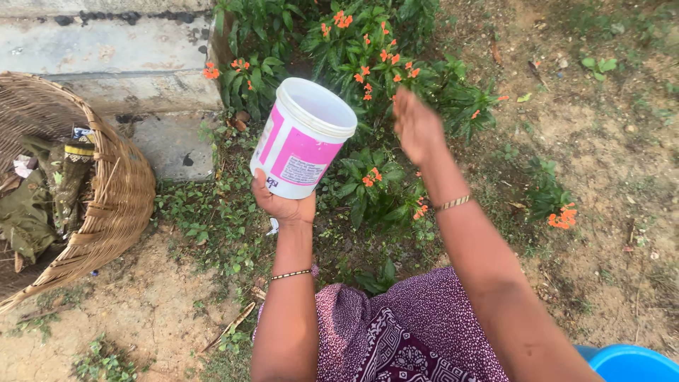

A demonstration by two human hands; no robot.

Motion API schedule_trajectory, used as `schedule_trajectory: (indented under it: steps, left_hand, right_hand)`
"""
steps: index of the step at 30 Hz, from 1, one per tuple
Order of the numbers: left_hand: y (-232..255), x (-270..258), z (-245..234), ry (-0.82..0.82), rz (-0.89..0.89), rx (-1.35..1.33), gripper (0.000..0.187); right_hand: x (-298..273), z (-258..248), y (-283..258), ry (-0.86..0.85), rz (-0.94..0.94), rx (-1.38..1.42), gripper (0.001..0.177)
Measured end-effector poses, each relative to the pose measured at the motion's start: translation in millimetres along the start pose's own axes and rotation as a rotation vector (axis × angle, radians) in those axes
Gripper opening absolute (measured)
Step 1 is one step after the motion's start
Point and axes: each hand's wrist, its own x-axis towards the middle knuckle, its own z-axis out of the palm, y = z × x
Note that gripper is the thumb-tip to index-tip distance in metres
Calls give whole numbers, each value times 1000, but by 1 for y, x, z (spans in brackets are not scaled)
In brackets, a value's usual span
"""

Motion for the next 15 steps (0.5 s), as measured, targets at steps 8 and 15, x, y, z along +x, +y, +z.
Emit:
schedule_trajectory:
  steps: [8,15]
  left_hand:
    - [-1,-1,1,4,6,58,79]
    - [-6,-14,12,-104,-76,104,91]
  right_hand:
    - [-99,-48,67,180,349,41,34]
    - [-89,-69,85,105,301,164,26]
